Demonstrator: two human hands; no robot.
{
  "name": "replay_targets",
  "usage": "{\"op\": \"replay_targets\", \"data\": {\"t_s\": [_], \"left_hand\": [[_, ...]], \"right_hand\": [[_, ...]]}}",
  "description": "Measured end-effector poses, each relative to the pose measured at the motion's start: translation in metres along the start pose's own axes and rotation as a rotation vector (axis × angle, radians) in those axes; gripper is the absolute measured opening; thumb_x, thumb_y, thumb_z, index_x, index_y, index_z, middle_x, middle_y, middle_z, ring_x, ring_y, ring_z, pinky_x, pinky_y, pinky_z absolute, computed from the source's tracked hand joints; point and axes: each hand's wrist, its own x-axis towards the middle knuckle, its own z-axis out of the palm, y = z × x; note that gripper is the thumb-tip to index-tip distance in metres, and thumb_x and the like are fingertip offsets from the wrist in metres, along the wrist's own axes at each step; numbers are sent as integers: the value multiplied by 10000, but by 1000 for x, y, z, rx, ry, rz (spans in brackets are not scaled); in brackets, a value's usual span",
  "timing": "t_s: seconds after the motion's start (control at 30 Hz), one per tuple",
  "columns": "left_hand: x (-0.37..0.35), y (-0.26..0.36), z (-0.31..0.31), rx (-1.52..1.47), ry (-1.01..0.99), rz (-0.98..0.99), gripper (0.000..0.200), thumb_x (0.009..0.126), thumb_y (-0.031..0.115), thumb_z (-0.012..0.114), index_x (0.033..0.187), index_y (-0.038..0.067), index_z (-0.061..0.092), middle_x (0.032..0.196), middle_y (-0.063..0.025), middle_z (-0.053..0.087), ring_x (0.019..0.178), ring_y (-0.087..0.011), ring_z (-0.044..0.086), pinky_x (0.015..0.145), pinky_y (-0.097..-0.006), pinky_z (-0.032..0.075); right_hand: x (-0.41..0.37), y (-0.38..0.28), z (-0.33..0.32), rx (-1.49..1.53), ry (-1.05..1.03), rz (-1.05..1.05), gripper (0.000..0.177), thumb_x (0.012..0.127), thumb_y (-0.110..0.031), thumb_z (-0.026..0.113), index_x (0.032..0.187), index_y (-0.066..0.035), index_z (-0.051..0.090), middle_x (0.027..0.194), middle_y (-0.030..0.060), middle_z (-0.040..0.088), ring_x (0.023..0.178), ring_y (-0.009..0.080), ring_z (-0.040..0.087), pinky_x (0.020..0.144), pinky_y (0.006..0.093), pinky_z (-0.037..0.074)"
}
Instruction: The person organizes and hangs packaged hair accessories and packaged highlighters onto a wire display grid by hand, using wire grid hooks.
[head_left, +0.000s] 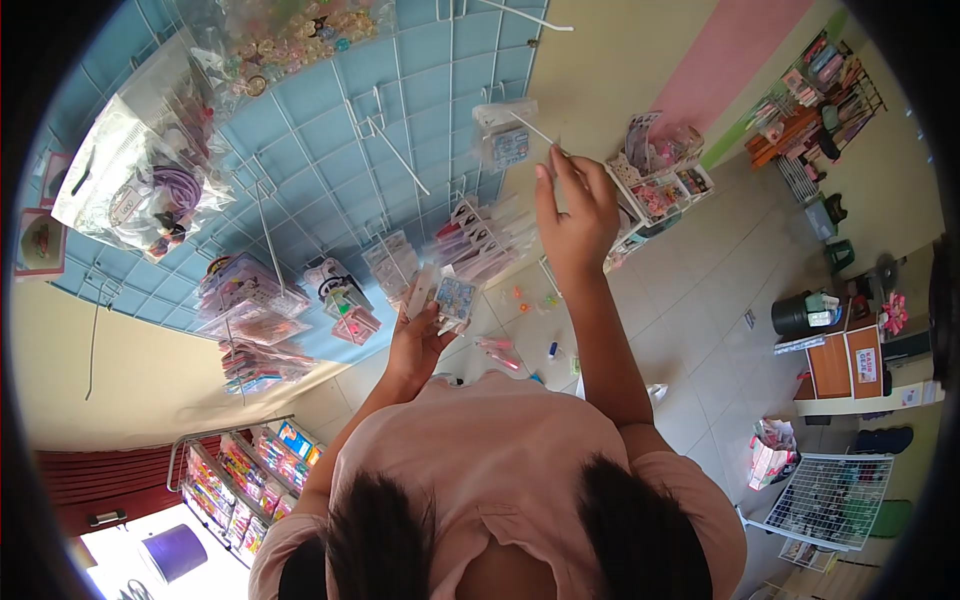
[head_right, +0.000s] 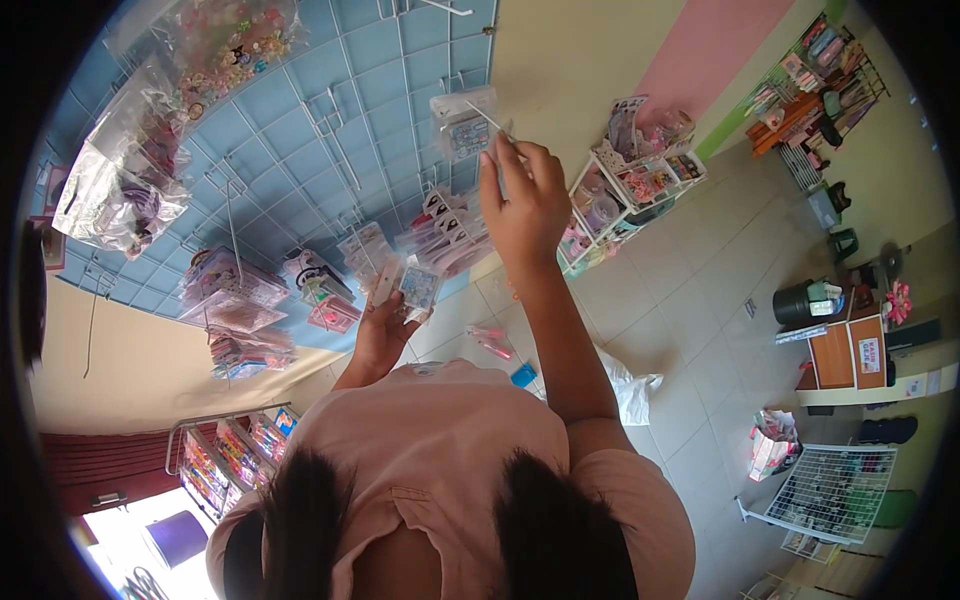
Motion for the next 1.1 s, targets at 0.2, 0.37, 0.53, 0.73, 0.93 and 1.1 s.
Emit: {"op": "replay_targets", "data": {"t_s": [0.2,0.37,0.53,0.73,0.93,1.1], "left_hand": [[1,0,3,-10,-2,-5,515,886,80,477,1360,171,296,1282,-54,438,1131,-236,495,936,-457,452],[3,1,6,14,-34,4,555,875,63,485,1377,184,279,1282,-45,435,1123,-220,498,929,-457,457],[5,-2,3,35,-57,68,562,868,16,486,1368,179,289,1218,-57,481,1105,-213,508,897,-457,493],[3,-1,16,-84,-64,-12,516,880,142,507,1356,143,311,1243,-87,449,1117,-266,478,983,-505,408],[3,-1,10,-104,-58,-6,467,910,263,472,1336,125,341,1224,-93,441,1114,-277,455,1018,-516,366],[2,-2,5,-105,-67,-38,426,925,255,439,1325,129,367,1214,-93,462,1140,-278,443,1005,-517,382]], "right_hand": [[-8,6,14,89,-367,-86,369,783,-187,647,1113,-36,584,1164,111,531,952,272,557,785,367,472],[-52,8,15,488,-570,115,377,766,-226,685,1071,-22,598,1063,119,597,912,276,582,789,355,469],[-100,-20,-2,715,-881,596,407,755,-278,721,1037,-12,594,940,114,627,776,181,613,690,296,484],[-119,-1,4,763,-744,692,402,732,-187,739,1004,53,566,787,97,619,661,126,566,609,282,464],[-73,14,-17,564,112,400,313,710,33,691,993,3,561,855,98,568,707,178,571,549,246,470],[-46,37,-30,87,171,-191,327,657,63,679,956,-38,595,841,82,555,672,211,552,525,274,466]]}}
